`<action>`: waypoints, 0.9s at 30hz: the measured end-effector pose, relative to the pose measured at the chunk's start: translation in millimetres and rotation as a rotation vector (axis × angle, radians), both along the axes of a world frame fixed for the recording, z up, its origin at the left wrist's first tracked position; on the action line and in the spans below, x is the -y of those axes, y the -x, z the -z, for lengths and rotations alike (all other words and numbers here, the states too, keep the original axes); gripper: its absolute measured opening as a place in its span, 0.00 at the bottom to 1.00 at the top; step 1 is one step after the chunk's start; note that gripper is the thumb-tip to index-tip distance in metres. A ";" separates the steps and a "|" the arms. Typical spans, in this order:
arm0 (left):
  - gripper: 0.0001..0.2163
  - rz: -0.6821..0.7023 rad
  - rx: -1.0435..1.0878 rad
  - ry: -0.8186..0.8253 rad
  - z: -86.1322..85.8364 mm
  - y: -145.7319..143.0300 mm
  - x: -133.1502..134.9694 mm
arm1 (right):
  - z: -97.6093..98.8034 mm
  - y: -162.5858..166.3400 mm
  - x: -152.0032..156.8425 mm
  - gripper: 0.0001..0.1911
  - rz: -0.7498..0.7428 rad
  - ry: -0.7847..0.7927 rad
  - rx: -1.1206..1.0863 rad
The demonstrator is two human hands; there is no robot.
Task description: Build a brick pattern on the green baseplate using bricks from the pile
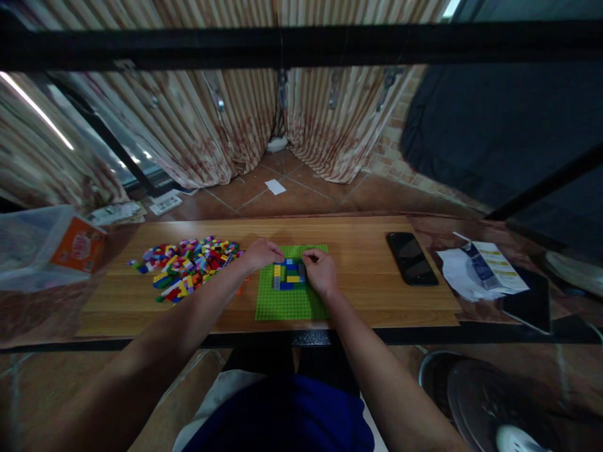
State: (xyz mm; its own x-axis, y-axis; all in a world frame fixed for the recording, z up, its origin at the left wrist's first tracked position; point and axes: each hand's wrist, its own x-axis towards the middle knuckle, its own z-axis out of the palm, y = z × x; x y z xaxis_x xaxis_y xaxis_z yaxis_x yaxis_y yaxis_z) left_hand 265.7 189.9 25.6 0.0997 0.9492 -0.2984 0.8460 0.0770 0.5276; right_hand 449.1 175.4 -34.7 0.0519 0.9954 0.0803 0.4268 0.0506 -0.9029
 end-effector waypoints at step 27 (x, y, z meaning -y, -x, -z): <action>0.07 -0.039 -0.074 0.025 -2.1 -8.8 3.6 | -3.4 3.0 11.5 0.08 -0.060 -0.108 0.044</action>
